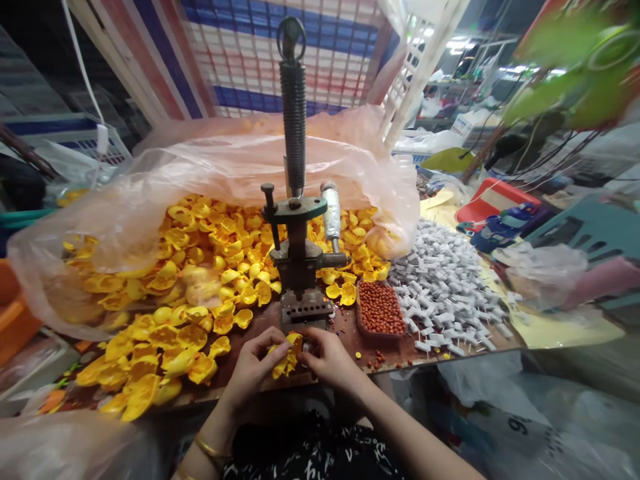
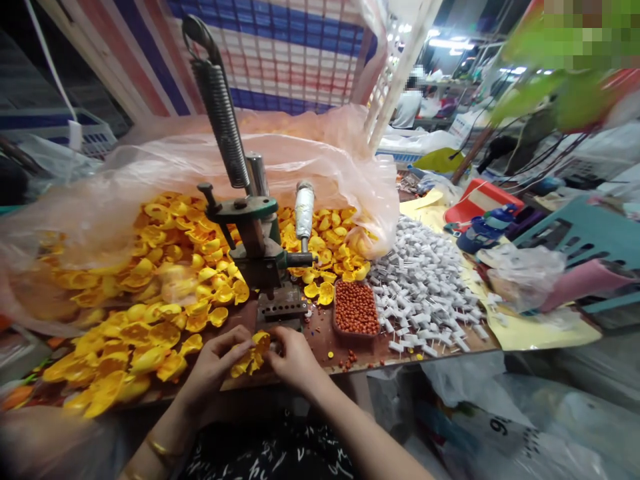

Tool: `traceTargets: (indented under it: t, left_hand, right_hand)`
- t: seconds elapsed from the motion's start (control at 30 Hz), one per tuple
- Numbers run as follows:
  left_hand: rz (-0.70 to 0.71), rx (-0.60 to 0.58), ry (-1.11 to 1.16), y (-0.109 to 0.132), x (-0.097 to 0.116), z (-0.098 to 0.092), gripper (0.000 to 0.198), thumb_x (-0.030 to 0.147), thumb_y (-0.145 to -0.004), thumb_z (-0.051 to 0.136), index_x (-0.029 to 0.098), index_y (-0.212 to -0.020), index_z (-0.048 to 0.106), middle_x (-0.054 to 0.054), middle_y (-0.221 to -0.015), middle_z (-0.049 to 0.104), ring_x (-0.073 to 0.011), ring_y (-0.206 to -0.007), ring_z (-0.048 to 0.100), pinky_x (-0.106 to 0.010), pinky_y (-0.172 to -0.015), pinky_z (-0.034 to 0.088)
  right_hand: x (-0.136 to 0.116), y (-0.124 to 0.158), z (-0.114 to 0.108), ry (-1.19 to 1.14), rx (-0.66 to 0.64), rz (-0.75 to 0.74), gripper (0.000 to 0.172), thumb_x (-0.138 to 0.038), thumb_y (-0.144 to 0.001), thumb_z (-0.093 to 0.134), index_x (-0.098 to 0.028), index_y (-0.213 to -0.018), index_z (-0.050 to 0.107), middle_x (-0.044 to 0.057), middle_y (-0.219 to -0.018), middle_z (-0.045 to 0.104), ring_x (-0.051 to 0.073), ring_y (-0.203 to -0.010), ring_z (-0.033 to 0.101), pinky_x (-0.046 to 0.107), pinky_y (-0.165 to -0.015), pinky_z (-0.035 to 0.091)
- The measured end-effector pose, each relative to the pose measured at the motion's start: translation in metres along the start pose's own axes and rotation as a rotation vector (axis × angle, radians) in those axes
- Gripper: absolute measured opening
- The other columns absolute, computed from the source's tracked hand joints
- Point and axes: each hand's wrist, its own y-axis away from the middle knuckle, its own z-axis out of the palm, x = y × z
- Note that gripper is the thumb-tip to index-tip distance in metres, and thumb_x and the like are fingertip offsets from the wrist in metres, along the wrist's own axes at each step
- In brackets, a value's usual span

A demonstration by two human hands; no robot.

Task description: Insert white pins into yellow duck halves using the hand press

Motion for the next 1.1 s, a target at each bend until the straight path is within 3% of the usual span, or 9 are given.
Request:
traceTargets:
  t: [0.13,0.3,0.47,0.53,0.63,0.73,0.87,1.0,1.1]
  left_hand:
    - [-0.134,-0.006,0.245,-0.005,-0.005,-0.002,0.030,0.042,-0.074,0.070,0.015,-0.066,0.063,0.001,-0.065,0.052,-0.0101,-0.060,0.047,-0.020,-0.055,0.037]
    - [-0.287,0.017,0.405,-0.008,-0.003,-0.003,0.036,0.051,-0.075,0.067,0.016,-0.080,0.065,-0.002,-0.070,0.061,-0.0126,-0.060,0.056,-0.022,-0.055,0.045]
    - [0.008,0.223,0.254,0.006,-0.023,0.018,0.064,0.034,-0.072,0.073,0.029,-0.130,0.048,-0.008,-0.132,0.053,-0.0233,-0.112,0.058,-0.033,-0.093,0.049]
    - [0.048,0.216,0.121,0.011,-0.036,0.026,0.077,0.026,-0.070,0.075,0.032,-0.138,0.039,-0.008,-0.136,0.049,-0.0245,-0.116,0.056,-0.035,-0.096,0.048]
    - [0.153,0.261,-0.024,0.014,-0.044,0.028,0.064,0.024,-0.077,0.067,0.031,-0.137,0.045,-0.008,-0.126,0.056,-0.0237,-0.111,0.059,-0.035,-0.094,0.048]
    - [0.240,0.228,-0.144,0.011,-0.039,0.019,0.034,0.025,-0.079,0.065,0.025,-0.114,0.068,-0.008,-0.111,0.062,-0.0234,-0.108,0.059,-0.034,-0.096,0.046]
    - [0.031,0.356,0.131,0.004,-0.035,0.010,0.031,0.035,-0.073,0.072,0.021,-0.102,0.070,-0.008,-0.109,0.067,-0.0232,-0.103,0.062,-0.034,-0.091,0.049]
    - [-0.175,0.511,0.367,-0.006,-0.035,0.009,0.047,0.039,-0.055,0.084,0.013,-0.091,0.068,-0.008,-0.095,0.073,-0.0224,-0.089,0.067,-0.035,-0.084,0.052]
    - [-0.231,0.471,0.424,-0.010,-0.029,0.007,0.045,0.039,-0.053,0.086,0.012,-0.084,0.070,-0.009,-0.091,0.074,-0.0216,-0.088,0.067,-0.034,-0.086,0.052]
  right_hand:
    - [-0.001,-0.003,0.004,-0.224,-0.076,0.078,0.042,-0.019,-0.063,0.069,-0.017,-0.105,0.065,0.005,-0.093,0.069,0.020,-0.083,0.064,0.029,-0.070,0.051]
    - [-0.001,-0.006,0.007,-0.294,-0.139,0.191,0.040,-0.039,-0.055,0.080,-0.015,-0.082,0.062,-0.002,-0.065,0.062,0.012,-0.055,0.056,0.022,-0.051,0.043]
    - [0.006,-0.009,0.011,-0.366,0.078,0.166,0.039,-0.046,-0.059,0.078,-0.016,-0.073,0.056,-0.003,-0.060,0.058,0.009,-0.050,0.050,0.020,-0.046,0.039]
    - [0.007,-0.008,0.011,-0.396,0.064,0.165,0.038,-0.046,-0.061,0.076,-0.017,-0.077,0.056,-0.004,-0.059,0.057,0.009,-0.047,0.048,0.020,-0.044,0.038]
    - [0.003,-0.002,-0.003,-0.360,-0.067,0.130,0.033,-0.047,-0.070,0.069,-0.018,-0.078,0.058,-0.004,-0.056,0.057,0.009,-0.045,0.049,0.021,-0.044,0.039]
    - [0.005,0.003,-0.045,-0.056,0.028,0.034,0.022,-0.039,-0.080,0.061,-0.017,-0.074,0.062,0.001,-0.065,0.064,0.013,-0.058,0.057,0.023,-0.055,0.045]
    - [0.027,0.003,-0.109,0.675,0.401,0.101,0.011,-0.015,-0.077,0.059,-0.016,-0.072,0.069,0.008,-0.080,0.065,0.019,-0.078,0.059,0.029,-0.073,0.043]
    - [0.048,-0.001,-0.129,0.908,0.270,0.164,0.015,-0.016,-0.079,0.058,-0.017,-0.075,0.072,0.008,-0.082,0.063,0.019,-0.077,0.058,0.028,-0.071,0.040]
    - [0.053,-0.004,-0.126,0.971,0.245,0.127,0.017,-0.017,-0.080,0.056,-0.016,-0.073,0.071,0.008,-0.081,0.062,0.018,-0.077,0.057,0.027,-0.070,0.038]
